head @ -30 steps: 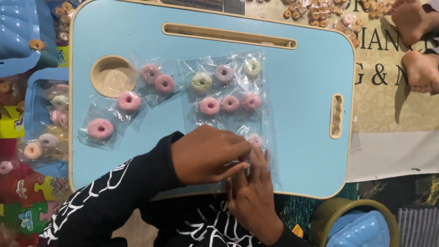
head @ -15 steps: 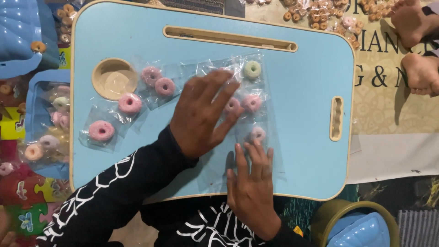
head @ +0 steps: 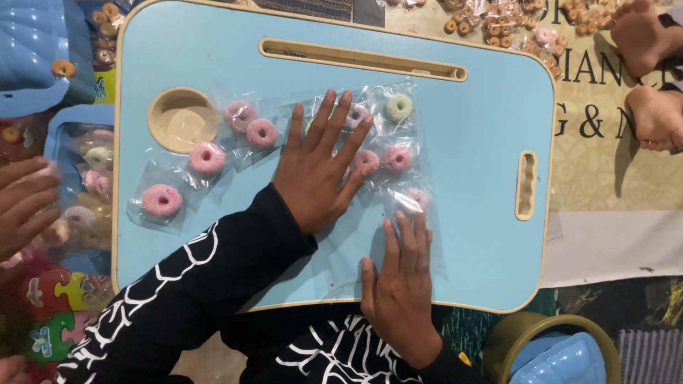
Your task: Manually packaging small donut-shaped items into clear plastic bags on a floor-level table.
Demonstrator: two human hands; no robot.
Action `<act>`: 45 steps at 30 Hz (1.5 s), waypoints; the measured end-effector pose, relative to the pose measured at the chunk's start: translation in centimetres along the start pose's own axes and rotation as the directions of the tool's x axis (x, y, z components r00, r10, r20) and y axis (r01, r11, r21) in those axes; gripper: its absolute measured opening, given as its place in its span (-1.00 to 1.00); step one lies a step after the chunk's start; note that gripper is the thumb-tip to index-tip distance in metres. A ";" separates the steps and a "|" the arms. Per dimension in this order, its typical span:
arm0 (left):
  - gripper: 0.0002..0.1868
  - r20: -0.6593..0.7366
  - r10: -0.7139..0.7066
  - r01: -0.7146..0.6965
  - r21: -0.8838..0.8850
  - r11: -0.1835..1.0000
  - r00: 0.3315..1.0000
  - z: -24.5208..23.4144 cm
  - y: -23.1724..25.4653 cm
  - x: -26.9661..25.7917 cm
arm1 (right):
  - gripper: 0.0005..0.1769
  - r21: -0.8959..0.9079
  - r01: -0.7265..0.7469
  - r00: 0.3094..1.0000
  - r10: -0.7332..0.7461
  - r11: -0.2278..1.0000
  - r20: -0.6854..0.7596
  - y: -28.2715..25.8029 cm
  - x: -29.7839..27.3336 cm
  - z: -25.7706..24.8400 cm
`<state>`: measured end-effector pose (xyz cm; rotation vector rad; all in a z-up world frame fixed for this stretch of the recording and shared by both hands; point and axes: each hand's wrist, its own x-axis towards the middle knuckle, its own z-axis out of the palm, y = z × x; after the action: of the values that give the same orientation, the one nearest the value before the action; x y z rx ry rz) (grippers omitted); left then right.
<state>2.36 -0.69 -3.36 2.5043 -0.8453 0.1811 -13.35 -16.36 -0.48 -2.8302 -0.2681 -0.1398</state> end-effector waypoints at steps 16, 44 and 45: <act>-0.31 -0.012 -0.002 0.002 0.007 1.000 1.000 0.1 0.0 0.0 | -0.08 0.049 -0.048 0.999 0.048 0.998 -0.002 -0.4 -0.3 -0.1; -0.45 0.026 -0.282 0.280 0.064 0.958 0.959 -9.8 -9.9 -2.2 | -0.86 0.245 0.008 0.794 0.143 0.969 -0.590 6.3 3.6 -4.3; -0.50 0.028 -0.260 0.260 0.008 0.966 0.965 -9.9 -9.4 -2.0 | -0.87 0.236 0.032 0.806 0.114 0.971 -0.581 6.2 3.7 -4.3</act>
<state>6.68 11.77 0.92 2.5972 -0.5182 0.0580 -8.84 -22.82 2.34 -2.3998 -0.0704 -0.9020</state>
